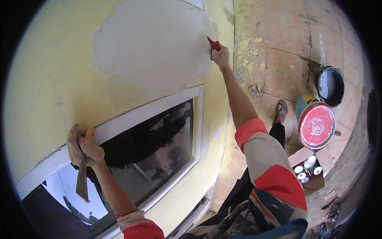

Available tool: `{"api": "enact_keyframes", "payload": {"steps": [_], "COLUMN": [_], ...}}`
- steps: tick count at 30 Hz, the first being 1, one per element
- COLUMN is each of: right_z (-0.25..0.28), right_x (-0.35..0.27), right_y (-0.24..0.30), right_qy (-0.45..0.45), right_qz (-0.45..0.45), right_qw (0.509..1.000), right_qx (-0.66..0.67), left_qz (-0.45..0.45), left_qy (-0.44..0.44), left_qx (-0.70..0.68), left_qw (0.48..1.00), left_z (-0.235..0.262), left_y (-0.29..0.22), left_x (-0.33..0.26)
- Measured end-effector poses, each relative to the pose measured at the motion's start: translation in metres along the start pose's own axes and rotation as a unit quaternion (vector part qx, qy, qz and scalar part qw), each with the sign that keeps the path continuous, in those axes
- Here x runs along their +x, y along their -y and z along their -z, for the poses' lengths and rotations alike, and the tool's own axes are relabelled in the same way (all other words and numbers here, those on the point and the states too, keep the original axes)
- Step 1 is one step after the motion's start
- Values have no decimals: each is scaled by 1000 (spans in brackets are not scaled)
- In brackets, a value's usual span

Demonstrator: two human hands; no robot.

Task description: The person applies plaster to a yellow wall using a metal trowel and a red plastic spreader. They smooth the plaster around a window frame and along the wall-floor junction, occasionally dipping the spreader into a bucket of water.

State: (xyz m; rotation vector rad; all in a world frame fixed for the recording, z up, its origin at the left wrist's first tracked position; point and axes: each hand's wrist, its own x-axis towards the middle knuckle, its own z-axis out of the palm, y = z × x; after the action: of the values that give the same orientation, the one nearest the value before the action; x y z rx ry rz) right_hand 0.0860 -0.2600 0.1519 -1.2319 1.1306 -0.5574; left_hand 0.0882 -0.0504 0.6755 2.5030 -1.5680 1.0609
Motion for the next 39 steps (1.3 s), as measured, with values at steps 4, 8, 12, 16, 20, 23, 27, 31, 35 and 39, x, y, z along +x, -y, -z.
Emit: {"api": "enact_keyframes", "payload": {"steps": [4,8,12,16,20,23,27,31,35,39], "right_z": [-13,-4,30,60,108,140,192,227,246,261], "right_x": [-40,-110,-186,-257,-298,-301,-311,-335,-345,-348], "right_y": [22,76,170,224,238,198,160,128,130,152], "right_qy": [84,56,127,211,260,256,217,153,48,-75], "right_qz": [-112,-29,-5,51,-37,-182,-237,-237,-197,-110], "right_qw": [990,998,990,964,901,792,728,755,735,748], "right_qx": [-30,21,65,151,345,523,605,593,647,650], "left_qz": [-14,-32,-77,-108,-78,-84,23,147,467,461], "left_qy": [10,15,2,-12,-4,-21,-11,-31,117,263], "left_qx": [13,3,-15,-48,-72,-86,-201,-410,-684,-770], "left_qw": [1000,999,997,993,994,993,979,900,548,355], "left_z": [5,8,9,2,7,5,2,-24,-34,-22], "left_y": [-3,-1,-4,-2,4,12,1,-48,-156,-268], "left_x": [2,3,6,9,5,6,9,-29,-145,-206]}}
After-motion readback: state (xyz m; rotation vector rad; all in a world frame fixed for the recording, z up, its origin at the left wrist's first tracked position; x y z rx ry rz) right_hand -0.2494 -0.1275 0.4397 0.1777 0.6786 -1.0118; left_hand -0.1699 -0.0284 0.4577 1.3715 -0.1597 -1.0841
